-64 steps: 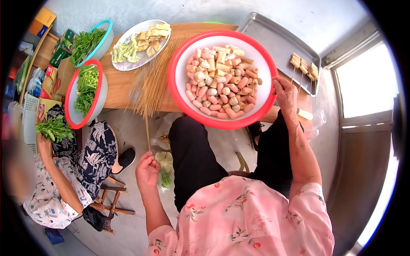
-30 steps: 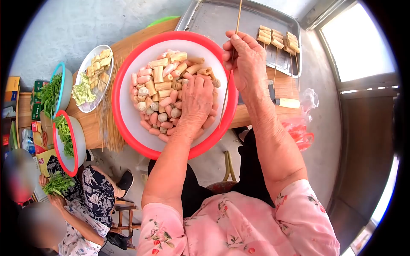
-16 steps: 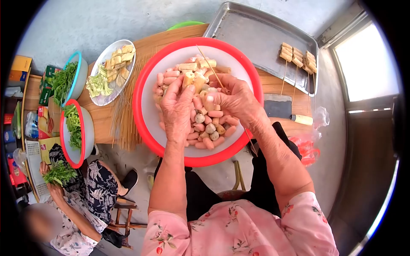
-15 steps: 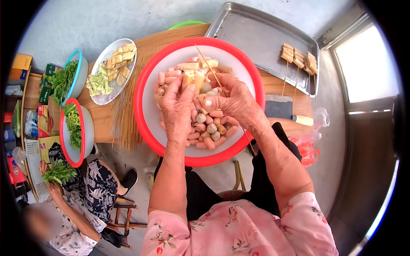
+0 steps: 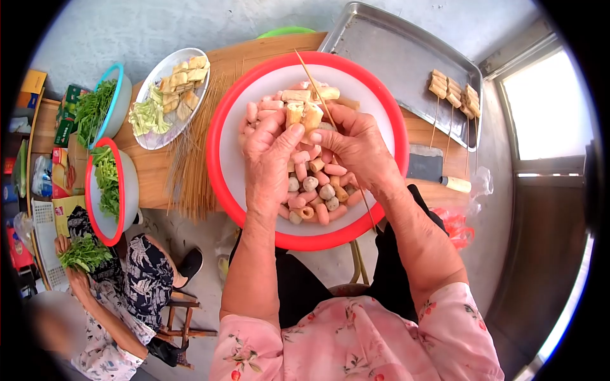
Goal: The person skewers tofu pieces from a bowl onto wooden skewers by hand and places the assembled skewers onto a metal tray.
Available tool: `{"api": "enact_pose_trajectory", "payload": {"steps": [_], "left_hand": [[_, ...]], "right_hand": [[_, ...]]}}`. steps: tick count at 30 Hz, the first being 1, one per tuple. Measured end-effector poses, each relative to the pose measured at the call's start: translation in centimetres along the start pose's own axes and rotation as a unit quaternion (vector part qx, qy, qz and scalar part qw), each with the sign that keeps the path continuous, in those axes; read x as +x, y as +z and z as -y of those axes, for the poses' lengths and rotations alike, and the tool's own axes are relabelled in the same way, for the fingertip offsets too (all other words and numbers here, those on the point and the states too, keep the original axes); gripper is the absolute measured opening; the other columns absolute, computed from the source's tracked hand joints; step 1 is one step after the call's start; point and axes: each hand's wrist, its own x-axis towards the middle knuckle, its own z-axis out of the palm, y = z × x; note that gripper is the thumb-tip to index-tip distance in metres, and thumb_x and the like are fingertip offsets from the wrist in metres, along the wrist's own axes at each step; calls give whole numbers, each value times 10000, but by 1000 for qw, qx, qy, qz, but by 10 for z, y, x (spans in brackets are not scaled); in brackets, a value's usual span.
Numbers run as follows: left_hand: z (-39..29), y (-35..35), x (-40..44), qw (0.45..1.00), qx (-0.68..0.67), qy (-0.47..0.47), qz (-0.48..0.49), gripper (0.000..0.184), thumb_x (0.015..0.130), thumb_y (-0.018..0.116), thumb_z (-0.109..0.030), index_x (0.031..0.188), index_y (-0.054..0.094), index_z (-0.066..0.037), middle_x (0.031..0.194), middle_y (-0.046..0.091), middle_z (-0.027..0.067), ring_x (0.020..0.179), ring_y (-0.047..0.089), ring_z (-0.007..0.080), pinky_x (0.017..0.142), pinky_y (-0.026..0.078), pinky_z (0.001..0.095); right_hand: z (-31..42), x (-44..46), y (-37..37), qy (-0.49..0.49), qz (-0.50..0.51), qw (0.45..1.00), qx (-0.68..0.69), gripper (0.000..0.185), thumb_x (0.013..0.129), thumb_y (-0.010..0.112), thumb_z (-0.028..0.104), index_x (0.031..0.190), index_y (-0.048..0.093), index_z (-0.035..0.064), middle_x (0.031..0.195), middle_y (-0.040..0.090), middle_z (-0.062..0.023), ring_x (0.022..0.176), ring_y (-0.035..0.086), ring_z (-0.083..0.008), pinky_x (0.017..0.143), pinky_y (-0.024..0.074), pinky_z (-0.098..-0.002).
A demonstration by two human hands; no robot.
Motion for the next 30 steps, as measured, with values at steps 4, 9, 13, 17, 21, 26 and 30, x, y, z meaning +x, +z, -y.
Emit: {"api": "enact_pose_trajectory", "payload": {"steps": [4, 9, 13, 17, 21, 26, 30], "left_hand": [[-2, -4, 5, 996, -70, -47, 6, 251, 901, 519, -78, 1106, 557, 62, 1039, 565, 107, 814, 618, 163, 604, 578, 271], [-8, -4, 5, 998, -34, -44, -9, 225, 886, 529, -32, 1084, 581, 60, 1047, 518, 61, 873, 597, 161, 602, 583, 286], [-4, -15, 9, 997, 64, 11, 37, 240, 852, 580, -34, 1074, 595, 57, 1016, 536, 36, 848, 580, 107, 719, 535, 222], [-3, -11, 4, 995, 81, -27, 55, 268, 848, 622, -128, 1061, 610, 35, 855, 604, 16, 778, 571, 64, 689, 468, 172], [-2, -14, 6, 993, 92, -54, 49, 254, 867, 596, -118, 1068, 604, 36, 913, 595, 37, 805, 570, 70, 714, 473, 183], [-7, -12, 9, 997, -31, -43, 50, 333, 916, 514, -92, 1214, 480, 54, 1140, 516, 80, 968, 571, 187, 787, 533, 333], [-4, -10, 13, 992, -105, -52, -34, 212, 897, 543, -93, 1082, 582, 4, 1031, 530, 81, 828, 580, 146, 692, 542, 309]], "right_hand": [[-4, 2, -1, -5, -13, 1000, 22, 173, 863, 592, 45, 1024, 616, -14, 746, 610, -15, 574, 550, -41, 446, 433, -183], [-3, -1, 1, 51, 0, 999, -15, 161, 861, 621, 94, 998, 641, 12, 673, 585, 5, 506, 454, -19, 427, 384, -175], [-1, 0, 2, 45, -35, 998, 21, 201, 798, 713, 156, 904, 630, 7, 644, 564, 15, 502, 443, -15, 401, 353, -174], [4, -3, 6, 37, -48, 998, -16, 192, 807, 703, 151, 853, 610, -10, 641, 555, 15, 503, 440, -17, 398, 348, -179], [4, -3, 5, 64, -54, 996, -24, 154, 822, 679, 121, 873, 611, -7, 652, 564, 9, 502, 442, -18, 400, 351, -178], [4, -2, 7, 57, -25, 997, 47, 241, 858, 611, 51, 1087, 569, -12, 726, 586, -19, 458, 428, -18, 365, 322, -162], [16, -1, 6, 41, -43, 992, 115, 263, 867, 594, 45, 1121, 550, -7, 722, 579, -6, 442, 413, -15, 342, 296, -149]]}}
